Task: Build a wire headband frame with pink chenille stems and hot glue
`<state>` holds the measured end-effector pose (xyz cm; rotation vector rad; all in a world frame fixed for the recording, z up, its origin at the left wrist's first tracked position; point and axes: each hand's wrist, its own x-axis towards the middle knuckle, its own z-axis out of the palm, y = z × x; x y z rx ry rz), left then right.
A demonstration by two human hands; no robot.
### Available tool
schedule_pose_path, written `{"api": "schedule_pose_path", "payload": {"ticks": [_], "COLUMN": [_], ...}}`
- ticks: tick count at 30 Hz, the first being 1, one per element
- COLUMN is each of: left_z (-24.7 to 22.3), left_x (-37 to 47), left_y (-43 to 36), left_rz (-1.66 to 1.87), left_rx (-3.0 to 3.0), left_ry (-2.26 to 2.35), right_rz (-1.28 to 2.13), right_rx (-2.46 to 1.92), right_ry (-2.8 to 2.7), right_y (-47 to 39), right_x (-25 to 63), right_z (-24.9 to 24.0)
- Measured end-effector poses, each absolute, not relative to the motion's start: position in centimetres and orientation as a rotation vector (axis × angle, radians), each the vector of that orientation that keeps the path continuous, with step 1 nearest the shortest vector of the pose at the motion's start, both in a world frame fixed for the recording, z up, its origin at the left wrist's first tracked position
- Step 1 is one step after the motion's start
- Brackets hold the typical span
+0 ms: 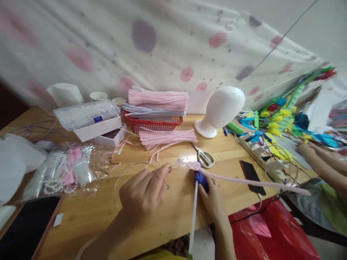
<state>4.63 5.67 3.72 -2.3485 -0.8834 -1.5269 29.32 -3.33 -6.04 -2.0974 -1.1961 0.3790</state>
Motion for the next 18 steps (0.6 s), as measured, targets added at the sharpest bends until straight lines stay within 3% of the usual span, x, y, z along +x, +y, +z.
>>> {"api": "schedule_pose_path", "payload": {"ticks": [12,18], "left_z": [2.5,2.3], "left_x": [4.1,4.0], "left_y": [5.8,5.9], "left_rz": [-1.552,-1.556], "left_rx": [-2.4,-2.427], "left_ry": [-0.911,-0.92], "right_rz": [0.358,0.38], "right_rx": [-1.944,-2.231], "right_ry": [-1.229,-1.243], "right_y": [-2.2,-11.0], "right_x": [27.5,29.1], "right_z": [-5.5,0.8]}}
